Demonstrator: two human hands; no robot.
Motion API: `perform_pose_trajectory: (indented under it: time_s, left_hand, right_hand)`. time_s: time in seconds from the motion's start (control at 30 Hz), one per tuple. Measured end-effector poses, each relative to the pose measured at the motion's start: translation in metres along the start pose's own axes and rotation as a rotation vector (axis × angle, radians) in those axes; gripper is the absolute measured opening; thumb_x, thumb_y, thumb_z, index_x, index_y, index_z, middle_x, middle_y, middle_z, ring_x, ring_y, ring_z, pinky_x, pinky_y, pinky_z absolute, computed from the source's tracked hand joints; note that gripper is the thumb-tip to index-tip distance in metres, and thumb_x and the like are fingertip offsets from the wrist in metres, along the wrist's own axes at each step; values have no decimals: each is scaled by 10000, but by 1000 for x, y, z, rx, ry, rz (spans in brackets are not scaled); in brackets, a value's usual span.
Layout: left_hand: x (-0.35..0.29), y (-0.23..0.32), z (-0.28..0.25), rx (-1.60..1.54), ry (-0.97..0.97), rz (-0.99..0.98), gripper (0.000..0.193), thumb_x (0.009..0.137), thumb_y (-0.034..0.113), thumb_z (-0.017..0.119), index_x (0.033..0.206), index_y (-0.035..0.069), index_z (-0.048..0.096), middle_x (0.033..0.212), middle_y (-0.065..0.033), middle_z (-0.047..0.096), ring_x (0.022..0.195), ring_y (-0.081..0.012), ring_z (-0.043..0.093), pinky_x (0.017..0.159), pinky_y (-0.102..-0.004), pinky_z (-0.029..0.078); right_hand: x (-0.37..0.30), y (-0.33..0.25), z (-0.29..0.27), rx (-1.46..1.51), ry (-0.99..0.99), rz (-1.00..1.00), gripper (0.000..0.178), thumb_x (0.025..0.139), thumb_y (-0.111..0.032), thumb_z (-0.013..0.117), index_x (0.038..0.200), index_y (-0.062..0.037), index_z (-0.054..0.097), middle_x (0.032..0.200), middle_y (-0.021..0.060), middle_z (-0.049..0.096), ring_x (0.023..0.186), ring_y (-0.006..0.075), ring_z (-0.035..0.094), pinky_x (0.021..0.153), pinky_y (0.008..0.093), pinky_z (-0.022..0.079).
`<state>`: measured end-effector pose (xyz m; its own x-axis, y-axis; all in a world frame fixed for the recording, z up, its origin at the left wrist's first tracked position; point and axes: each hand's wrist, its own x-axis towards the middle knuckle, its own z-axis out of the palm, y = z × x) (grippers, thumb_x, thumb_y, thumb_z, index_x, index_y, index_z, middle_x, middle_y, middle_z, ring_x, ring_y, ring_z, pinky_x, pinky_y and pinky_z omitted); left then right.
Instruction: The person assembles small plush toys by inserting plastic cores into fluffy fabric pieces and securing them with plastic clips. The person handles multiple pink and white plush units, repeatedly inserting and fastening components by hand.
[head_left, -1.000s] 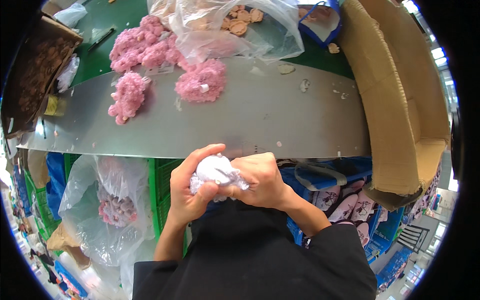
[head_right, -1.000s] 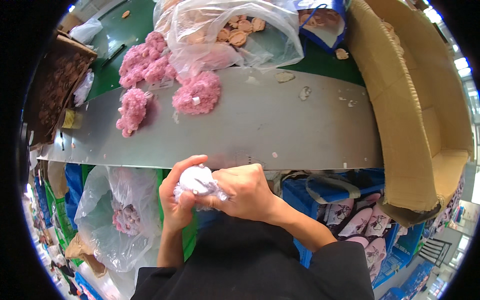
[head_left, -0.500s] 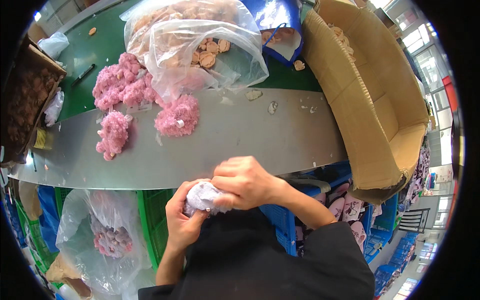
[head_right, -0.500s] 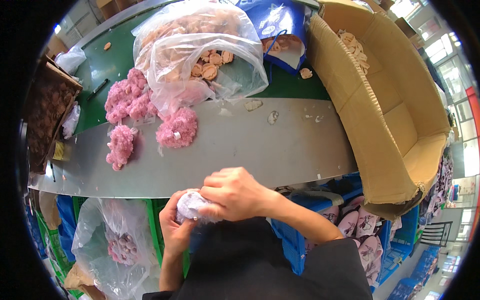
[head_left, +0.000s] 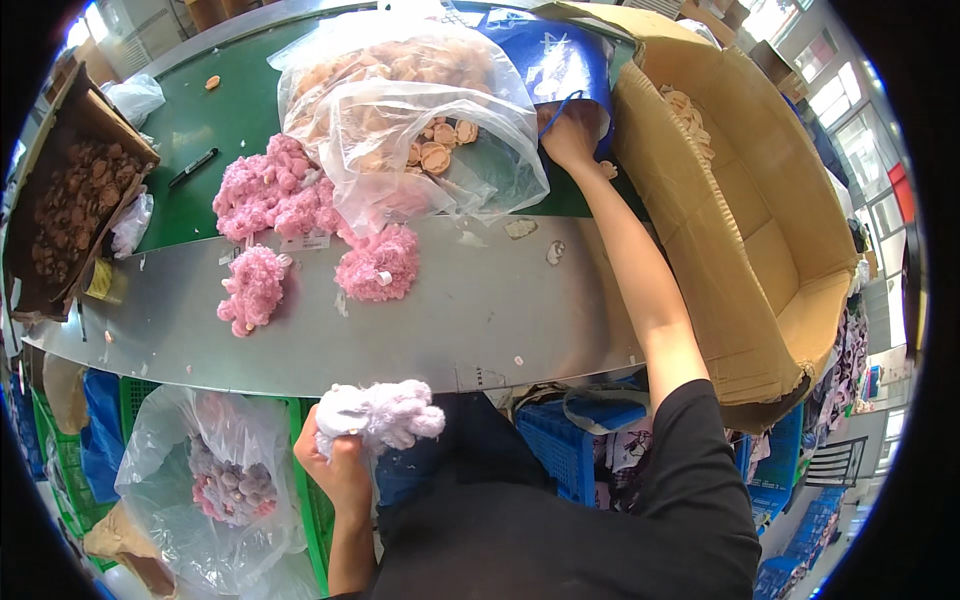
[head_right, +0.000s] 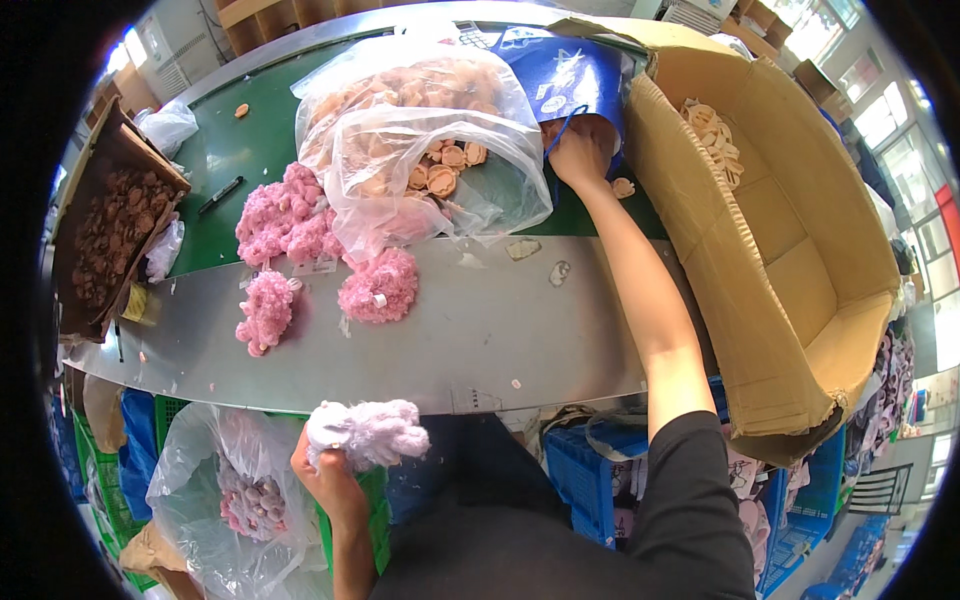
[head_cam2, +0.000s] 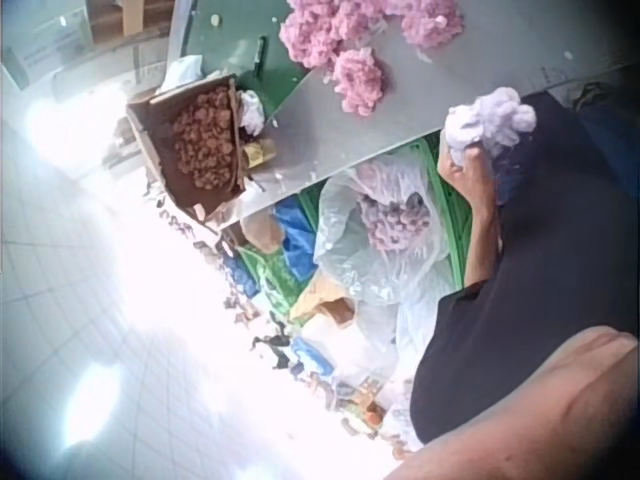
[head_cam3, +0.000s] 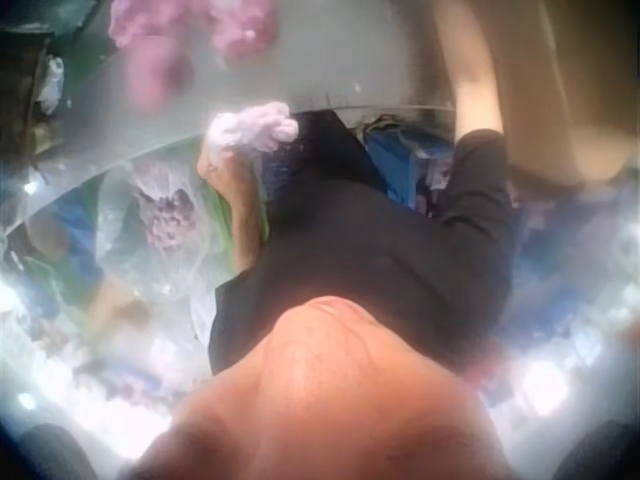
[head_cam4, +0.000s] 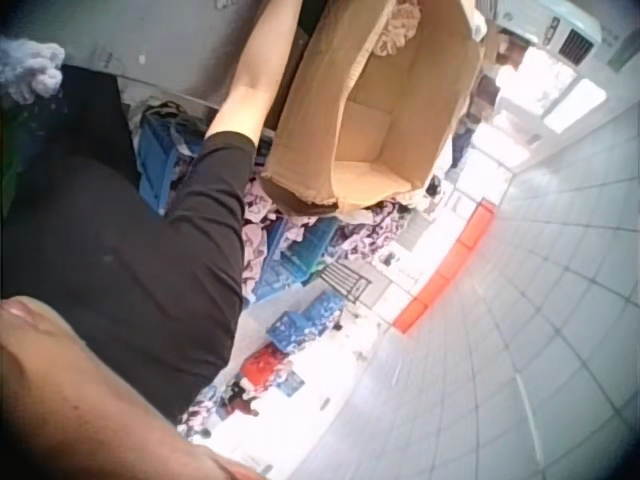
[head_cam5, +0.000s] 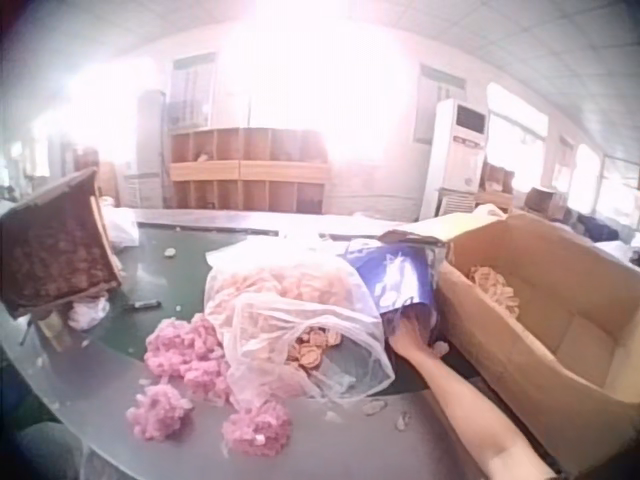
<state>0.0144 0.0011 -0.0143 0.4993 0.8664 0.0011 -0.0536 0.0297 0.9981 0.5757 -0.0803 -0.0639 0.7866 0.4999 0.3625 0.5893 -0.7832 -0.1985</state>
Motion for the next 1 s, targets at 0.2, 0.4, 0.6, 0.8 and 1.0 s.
perform_pose_trajectory:
  time_s: [0.2,0.4,0.6,0.8,1.0]
  left_hand:
    - [6,3,-9,-14,27,-49,395,775,237,574,1017,-65,650,887,16,603,800,-75,515,722,-234,415]
    - [17,-1,-18,-36,-11,-60,395,777,214,578,1045,-66,656,920,7,619,848,-84,549,777,-227,441]
    - [17,8,12,7,-238,-85,248,821,116,617,1009,-39,661,860,25,612,769,-52,519,684,-215,431]
    - [8,1,33,-27,-292,-96,156,872,30,644,1016,-24,672,853,13,631,747,-47,537,667,-217,454]
    - [5,3,24,-54,-232,-122,144,889,57,656,1016,-13,655,862,19,621,752,-41,527,656,-215,440]
  right_hand:
    - [-1,17,28,-25,284,-89,282,927,-161,574,1106,19,697,1312,320,576,1129,510,607,965,561,503]
    - [-56,-21,-37,463,393,48,204,950,-123,530,1000,-27,703,786,142,714,764,355,698,692,457,521]
    - [-162,-127,-119,1216,-97,153,220,1030,-113,482,1001,-25,681,674,-53,466,597,20,406,528,207,319]
    - [-245,-217,-150,1644,-525,258,511,1108,-388,434,958,18,705,632,-64,402,510,12,313,461,213,237]
    - [-283,-264,-145,1644,-439,217,453,1078,-348,564,808,5,654,659,-32,494,510,56,431,477,259,329]
